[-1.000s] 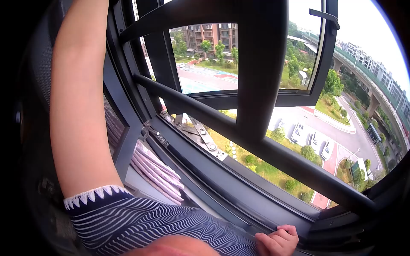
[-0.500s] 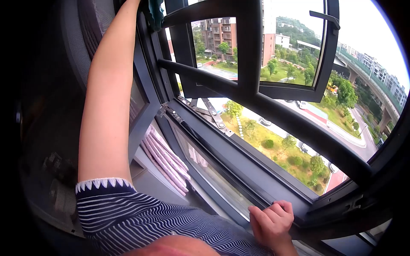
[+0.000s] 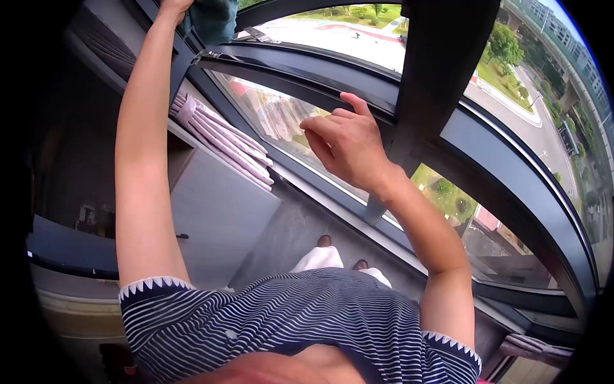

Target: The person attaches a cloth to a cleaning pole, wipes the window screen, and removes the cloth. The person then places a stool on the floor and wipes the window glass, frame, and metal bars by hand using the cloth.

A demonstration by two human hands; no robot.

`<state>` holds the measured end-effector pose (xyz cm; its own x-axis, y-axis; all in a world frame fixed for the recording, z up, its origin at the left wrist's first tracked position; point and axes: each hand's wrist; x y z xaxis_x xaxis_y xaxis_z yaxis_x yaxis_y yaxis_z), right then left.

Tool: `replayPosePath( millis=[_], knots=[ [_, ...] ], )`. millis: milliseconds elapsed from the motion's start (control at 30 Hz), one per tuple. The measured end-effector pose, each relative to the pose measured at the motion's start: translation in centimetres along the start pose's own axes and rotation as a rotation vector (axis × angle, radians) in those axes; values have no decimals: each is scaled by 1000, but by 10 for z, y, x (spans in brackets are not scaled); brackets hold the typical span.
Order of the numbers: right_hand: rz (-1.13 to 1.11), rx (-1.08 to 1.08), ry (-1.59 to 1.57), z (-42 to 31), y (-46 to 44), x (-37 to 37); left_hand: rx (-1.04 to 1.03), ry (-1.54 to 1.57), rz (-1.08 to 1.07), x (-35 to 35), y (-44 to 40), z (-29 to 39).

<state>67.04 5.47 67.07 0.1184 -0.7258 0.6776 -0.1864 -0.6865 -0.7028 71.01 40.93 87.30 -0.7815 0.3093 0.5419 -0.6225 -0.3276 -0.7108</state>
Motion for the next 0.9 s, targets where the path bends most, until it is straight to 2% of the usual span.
replayPosePath(
  millis=[33, 100, 167, 200, 233, 267, 300, 367, 400, 433, 467, 500, 533, 567, 633, 667, 700, 767, 800, 867, 900],
  knots=[
    [7, -9, -38, -17, 18, 8, 62, 169, -109, -11, 14, -1],
    [-86, -47, -82, -50, 78, 21, -6, 496, -251, -31, 24, -56],
    [-216, -317, -152, -72, 163, 19, 172, 694, -253, -43, 100, -2],
    [-307, -551, -105, -81, 217, 11, 243, 804, -367, -44, 132, 4],
    [-390, -797, -76, -93, 276, 4, 201, 868, -461, -50, 169, 7],
    [-531, -1034, -31, -114, 309, 10, 247, 921, -568, -56, 182, -19],
    [-679, -1260, -25, -146, 363, 14, 278, 941, -667, -75, 230, -15],
    [-469, -1667, -62, -234, 466, 5, 523, 1075, -889, -121, 329, -33],
    [-473, -1843, -72, -284, 511, -5, 644, 992, -871, -138, 384, -32],
    [-486, -1996, -87, -329, 550, -11, 768, 996, -966, -153, 435, -58],
    [-577, -2066, -139, -369, 571, -10, 903, 975, -1063, -155, 486, -64],
    [-649, -2132, -217, -413, 594, -14, 870, 963, -1184, -149, 535, -55],
    [-717, -2197, -301, -454, 605, -23, 986, 909, -1268, -143, 575, -52],
    [-632, -2240, -404, -492, 620, -33, 1047, 787, -1287, -127, 609, -24],
    [-467, -2271, -561, -539, 660, -45, 1119, 688, -1387, -112, 669, -20],
    [-305, -2296, -585, -554, 665, -40, 1216, 620, -1315, -105, 694, -7],
    [-218, -2302, -571, -568, 678, -40, 1240, 580, -1362, -101, 714, -4],
    [-74, -2314, -542, -570, 670, -47, 1079, 404, -1468, -99, 711, -11],
    [-120, -2300, -579, -572, 676, -36, 991, 297, -1524, -94, 716, 8],
    [-39, -2336, -555, -580, 697, -12, 835, 80, -1615, -83, 741, 61],
    [-20, -2351, -545, -587, 715, 7, 838, 77, -1663, -79, 766, 77]
  ],
)
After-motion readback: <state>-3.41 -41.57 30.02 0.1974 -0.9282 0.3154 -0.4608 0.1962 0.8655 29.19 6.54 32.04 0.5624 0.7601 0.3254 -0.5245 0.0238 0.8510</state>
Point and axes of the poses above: each hand's wrist, its own y-axis away from the middle knuckle, its own x-axis out of the back of the hand, z = x × y, and after that the axes turned 8 degrees about -z, right-handed
